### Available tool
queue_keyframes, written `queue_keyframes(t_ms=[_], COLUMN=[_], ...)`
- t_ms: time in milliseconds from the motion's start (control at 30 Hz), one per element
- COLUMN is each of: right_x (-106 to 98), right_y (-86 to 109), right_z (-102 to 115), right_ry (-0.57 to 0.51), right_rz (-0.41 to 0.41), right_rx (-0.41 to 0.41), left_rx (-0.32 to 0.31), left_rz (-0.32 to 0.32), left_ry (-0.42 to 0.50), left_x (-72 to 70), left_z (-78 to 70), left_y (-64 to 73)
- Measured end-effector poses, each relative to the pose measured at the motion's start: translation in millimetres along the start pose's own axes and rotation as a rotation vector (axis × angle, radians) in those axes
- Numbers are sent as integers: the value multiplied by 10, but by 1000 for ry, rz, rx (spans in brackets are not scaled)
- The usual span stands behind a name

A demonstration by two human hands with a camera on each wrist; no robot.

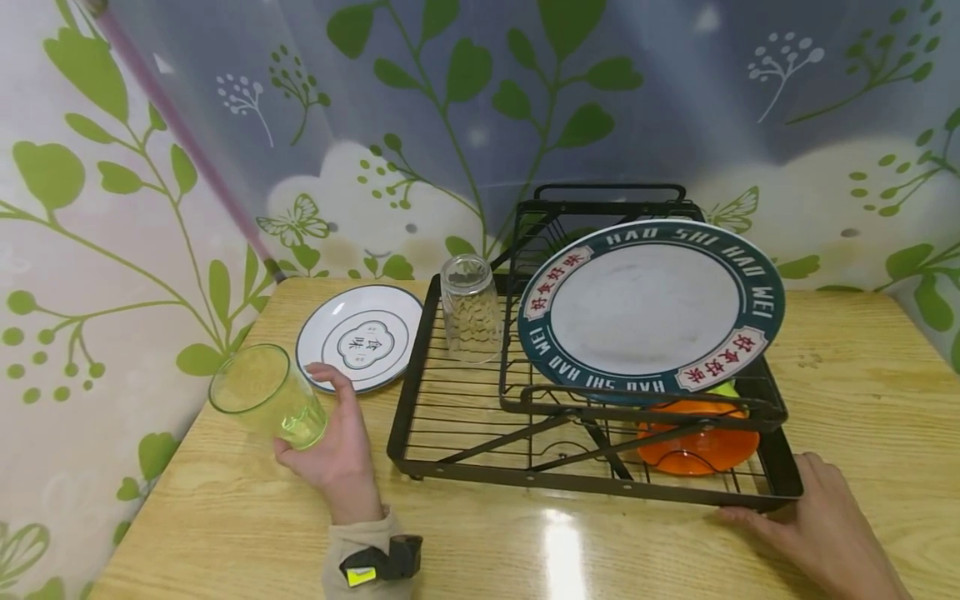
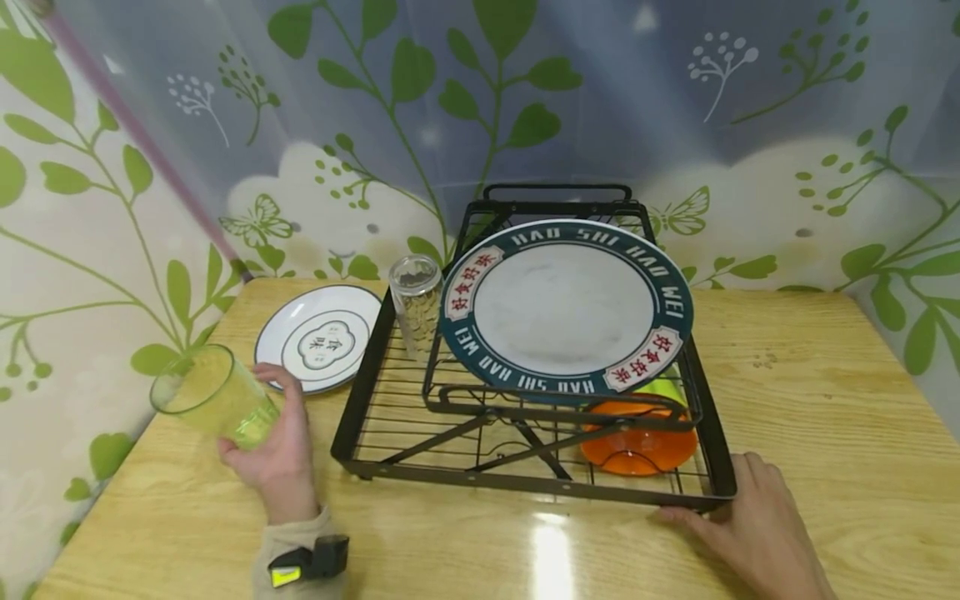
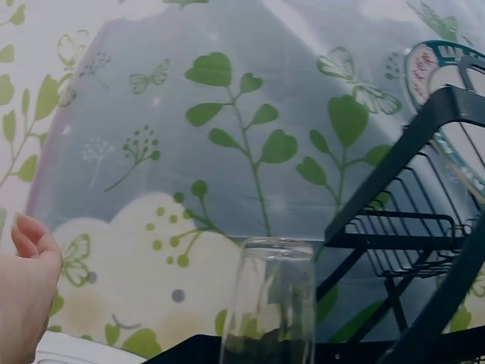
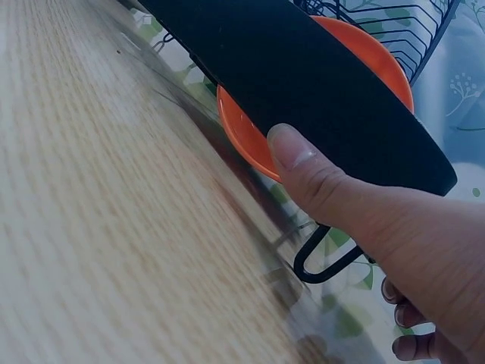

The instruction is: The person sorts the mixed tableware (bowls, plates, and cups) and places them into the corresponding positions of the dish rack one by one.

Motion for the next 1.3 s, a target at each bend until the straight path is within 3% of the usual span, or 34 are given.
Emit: queue_keyframes(t_ms=[100, 200, 567, 833, 1033, 1300], right_x=[-9, -15, 18, 21, 6, -1], right_y=[-3, -6, 1, 6, 9, 4], right_z=[22, 36, 11, -13, -5, 6], right_ry=[-15, -24, 2, 19, 15, 17], right_rz=[-17, -29, 7, 23, 12, -1], right_rx=[-20, -38, -11, 9, 2, -18], left_rx=[8, 8, 35, 8, 30, 44], left_rz=[55, 66, -40, -56, -134, -112], left_ry=[-7, 2, 26, -24, -41, -5], left_x=[63, 94, 64, 36, -46, 3], left_z=[-71, -139, -284, -224, -173, -227], left_y=[-18, -51, -125, -96, -84, -95])
Point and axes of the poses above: each hand's wrist, its own y-axis away from the middle knuckle, its own x-axis out of the palm, z = x × y, the point moved 10 cm from there along -y, towards the middle knuckle, and after that the axes turned 14 degrees about -z, right-handed, at the moved point
